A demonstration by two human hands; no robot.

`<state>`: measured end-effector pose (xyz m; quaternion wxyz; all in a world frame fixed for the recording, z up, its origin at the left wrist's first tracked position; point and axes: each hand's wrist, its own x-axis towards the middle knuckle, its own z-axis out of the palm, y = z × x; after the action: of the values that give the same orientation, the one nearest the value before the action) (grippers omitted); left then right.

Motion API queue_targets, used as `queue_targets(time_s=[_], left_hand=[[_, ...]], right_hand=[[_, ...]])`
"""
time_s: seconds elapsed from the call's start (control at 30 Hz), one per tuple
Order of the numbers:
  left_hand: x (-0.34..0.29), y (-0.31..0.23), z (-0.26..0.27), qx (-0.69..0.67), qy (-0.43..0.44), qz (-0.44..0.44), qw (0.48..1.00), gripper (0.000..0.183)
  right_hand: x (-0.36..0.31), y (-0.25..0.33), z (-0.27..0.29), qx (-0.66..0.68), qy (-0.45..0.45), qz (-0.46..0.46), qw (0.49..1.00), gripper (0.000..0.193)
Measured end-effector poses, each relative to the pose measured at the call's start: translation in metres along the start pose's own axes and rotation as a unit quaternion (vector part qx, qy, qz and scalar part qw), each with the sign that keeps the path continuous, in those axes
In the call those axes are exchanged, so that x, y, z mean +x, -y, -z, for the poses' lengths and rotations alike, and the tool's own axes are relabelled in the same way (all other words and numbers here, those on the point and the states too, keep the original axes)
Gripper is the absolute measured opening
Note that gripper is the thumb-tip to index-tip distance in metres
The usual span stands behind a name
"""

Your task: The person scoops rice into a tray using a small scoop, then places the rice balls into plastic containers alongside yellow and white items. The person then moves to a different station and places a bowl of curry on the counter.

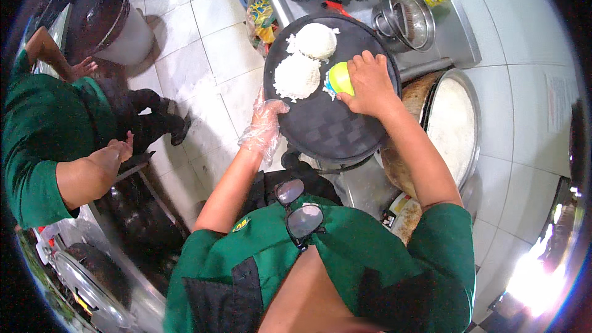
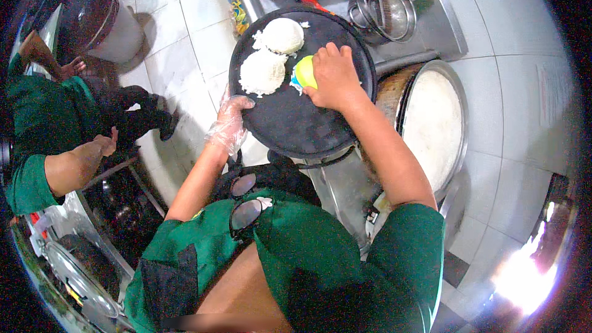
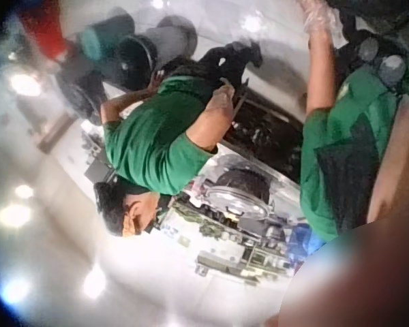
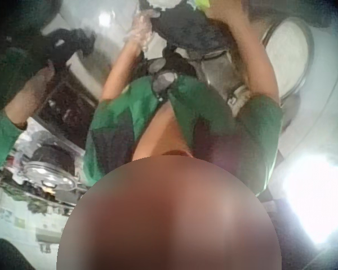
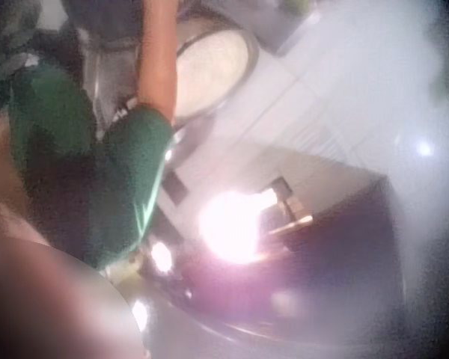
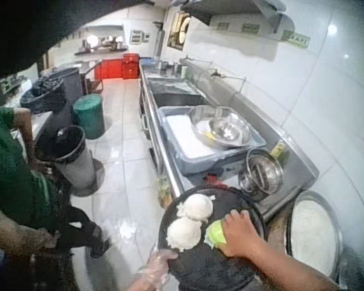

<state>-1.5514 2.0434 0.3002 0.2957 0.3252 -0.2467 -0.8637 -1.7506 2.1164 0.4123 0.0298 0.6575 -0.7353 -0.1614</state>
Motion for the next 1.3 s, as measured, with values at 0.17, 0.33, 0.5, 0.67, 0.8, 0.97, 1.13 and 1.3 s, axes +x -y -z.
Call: queue_targets(time_s=[0.17,0.33,0.5,0.67,0.8,0.97,1.13,1.3], left_hand=[[0.003,0.011,0.007,0.036,-0.042,-0.005,0.998,0.058],[0.005,0.013,0.006,0.025,-0.037,0.006,0.999,0.059],[0.003,0.014,0.002,-0.027,0.014,-0.028,0.999,0.052],[0.004,0.014,0.004,-0.013,0.0,-0.015,1.0,0.057],[0.001,0.011,0.001,0.0,-0.01,-0.011,1.0,0.055],[-0.002,0.007,-0.004,-0.005,-0.038,0.005,0.999,0.047],[0.0,0.015,0.004,0.004,-0.066,0.012,0.998,0.038],[0.004,0.018,0.021,0.071,-0.112,0.022,0.991,0.032]], right_hand=[[0.014,0.023,-0.014,-0.005,0.009,-0.052,0.999,0.051],[0.02,0.024,-0.002,-0.008,0.012,-0.076,0.997,0.049],[0.013,0.012,0.017,-0.017,-0.028,-0.106,0.994,0.054],[0.011,0.009,0.016,-0.017,-0.049,-0.076,0.996,0.051],[0.014,0.004,0.016,-0.034,-0.044,-0.034,0.998,0.049],[0.015,-0.006,0.019,-0.065,-0.059,-0.031,0.996,0.05],[0.013,-0.02,0.036,-0.022,-0.134,-0.021,0.991,0.054],[-0.063,-0.129,0.046,0.146,-0.14,-0.214,0.956,0.071]])
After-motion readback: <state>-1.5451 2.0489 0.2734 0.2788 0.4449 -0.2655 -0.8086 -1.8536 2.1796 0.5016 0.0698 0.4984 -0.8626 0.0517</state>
